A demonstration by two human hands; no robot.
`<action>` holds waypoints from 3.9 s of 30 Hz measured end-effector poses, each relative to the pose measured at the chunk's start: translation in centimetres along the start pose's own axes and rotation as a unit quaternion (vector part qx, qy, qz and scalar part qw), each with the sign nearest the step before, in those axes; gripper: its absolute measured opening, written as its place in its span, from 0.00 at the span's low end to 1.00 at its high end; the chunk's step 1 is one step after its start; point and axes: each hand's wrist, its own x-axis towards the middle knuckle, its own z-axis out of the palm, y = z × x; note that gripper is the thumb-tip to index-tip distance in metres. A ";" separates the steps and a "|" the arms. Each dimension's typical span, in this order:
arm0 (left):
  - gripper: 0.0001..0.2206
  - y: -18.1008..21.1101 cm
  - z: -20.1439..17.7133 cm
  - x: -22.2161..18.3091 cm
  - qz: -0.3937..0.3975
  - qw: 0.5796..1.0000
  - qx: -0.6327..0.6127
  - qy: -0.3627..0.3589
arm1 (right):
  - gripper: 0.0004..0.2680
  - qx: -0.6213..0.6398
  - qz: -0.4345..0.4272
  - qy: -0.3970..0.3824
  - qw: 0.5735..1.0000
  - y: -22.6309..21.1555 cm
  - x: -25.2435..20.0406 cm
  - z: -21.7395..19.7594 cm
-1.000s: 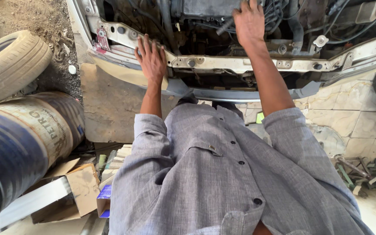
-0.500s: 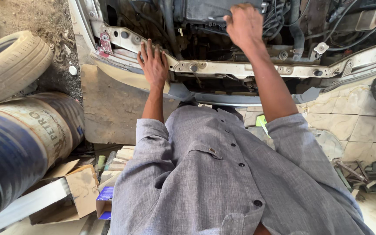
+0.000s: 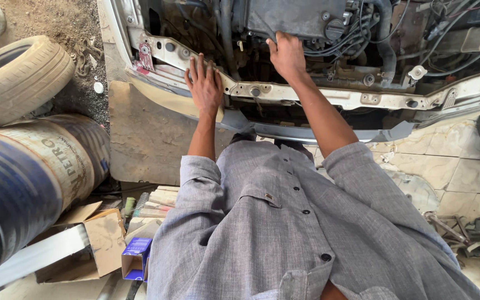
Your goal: The person performs maintenance on a car engine, using a wrench to loosen components and manually adjusting wires and parts within the engine bay.
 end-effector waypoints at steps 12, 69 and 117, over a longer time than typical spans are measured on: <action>0.16 0.3 -0.2 0.1 -0.009 1.000 -0.002 -0.022 | 0.11 0.037 0.113 -0.019 0.993 -1.1 0.7 2.4; 0.23 4.4 -3.7 6.4 0.095 0.988 -0.123 -0.008 | 0.09 0.063 0.080 -0.020 0.995 -3.4 4.1 6.2; 0.09 4.2 2.0 22.1 0.649 0.746 0.142 0.047 | 0.05 0.030 0.054 -0.085 0.994 -3.1 4.3 5.6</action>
